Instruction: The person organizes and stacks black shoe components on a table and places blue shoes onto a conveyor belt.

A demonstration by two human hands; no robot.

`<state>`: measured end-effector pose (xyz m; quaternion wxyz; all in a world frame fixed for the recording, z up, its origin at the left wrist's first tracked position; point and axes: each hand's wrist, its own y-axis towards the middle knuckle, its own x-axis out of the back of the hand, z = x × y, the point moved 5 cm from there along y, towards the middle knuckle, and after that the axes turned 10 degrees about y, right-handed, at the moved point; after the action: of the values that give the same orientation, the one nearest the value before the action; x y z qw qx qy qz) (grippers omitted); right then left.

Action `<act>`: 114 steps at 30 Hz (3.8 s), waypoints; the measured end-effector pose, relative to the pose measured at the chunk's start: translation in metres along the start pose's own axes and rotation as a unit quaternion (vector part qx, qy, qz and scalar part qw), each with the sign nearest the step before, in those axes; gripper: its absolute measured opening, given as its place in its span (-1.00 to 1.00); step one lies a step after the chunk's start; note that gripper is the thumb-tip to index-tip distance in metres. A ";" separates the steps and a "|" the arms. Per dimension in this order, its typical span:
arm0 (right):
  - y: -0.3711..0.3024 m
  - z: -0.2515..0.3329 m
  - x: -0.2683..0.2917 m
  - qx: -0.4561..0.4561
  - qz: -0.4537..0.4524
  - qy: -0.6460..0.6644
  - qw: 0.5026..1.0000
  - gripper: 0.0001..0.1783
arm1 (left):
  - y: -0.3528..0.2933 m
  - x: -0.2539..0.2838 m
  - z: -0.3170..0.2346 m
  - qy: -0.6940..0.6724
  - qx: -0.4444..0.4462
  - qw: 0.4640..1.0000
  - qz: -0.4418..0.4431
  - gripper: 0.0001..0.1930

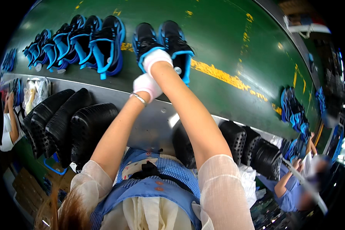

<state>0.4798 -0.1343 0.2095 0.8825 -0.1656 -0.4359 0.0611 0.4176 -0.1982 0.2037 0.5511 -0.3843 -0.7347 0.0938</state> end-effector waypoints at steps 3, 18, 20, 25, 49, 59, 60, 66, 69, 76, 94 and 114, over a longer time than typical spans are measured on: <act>-0.059 0.026 0.044 -0.098 0.146 0.043 0.983 -0.45 | -0.017 0.015 0.010 0.039 0.062 0.997 0.001 -0.70; -0.455 -0.060 0.117 -0.040 -0.046 0.002 0.998 -0.42 | -0.157 0.016 -0.062 -0.020 -0.156 0.923 -0.351 -0.71; -0.463 -0.066 0.102 -0.031 -0.035 -0.012 0.999 -0.29 | -0.168 -0.003 -0.076 -0.048 -0.154 0.936 -0.313 -0.73; -0.469 -0.075 0.089 -0.022 -0.036 -0.024 0.999 -0.29 | -0.194 -0.028 -0.108 -0.064 -0.186 0.952 -0.234 -0.74; -0.443 -0.008 0.154 0.079 -0.063 0.183 0.978 -0.28 | -0.239 -0.031 -0.162 -0.674 -0.164 0.653 0.305 -0.38; -0.359 0.005 0.126 -0.003 -0.069 0.187 0.980 -0.44 | -0.192 -0.013 -0.096 -0.686 -0.123 0.710 0.098 -0.47; -0.348 0.006 0.125 -0.007 -0.065 0.181 0.981 -0.48 | -0.187 -0.014 -0.088 -0.698 -0.117 0.702 0.078 -0.51; -0.293 0.006 0.113 0.016 -0.073 0.054 0.996 -0.64 | -0.157 0.003 -0.070 -0.745 -0.078 0.654 0.103 -0.58; -0.261 0.000 0.112 -0.015 -0.054 0.050 0.997 -0.63 | -0.129 0.009 -0.060 -0.730 -0.044 0.674 0.102 -0.55; -0.173 -0.017 0.136 -0.116 0.062 0.039 0.990 -0.49 | -0.071 0.024 -0.023 -0.231 -0.126 0.926 -0.270 -0.57; -0.034 0.000 0.074 -0.176 0.151 -0.075 0.970 -0.59 | 0.020 0.001 -0.034 0.017 -0.033 0.993 0.115 -0.65; -0.011 -0.029 0.036 -0.069 0.118 -0.136 0.981 -0.70 | 0.025 0.011 -0.028 -0.008 0.014 0.993 0.116 -0.77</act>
<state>0.5241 -0.1426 0.2243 0.7880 -0.2662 -0.5325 0.1568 0.4524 -0.1818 0.2081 0.5364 -0.4584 -0.6878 0.1706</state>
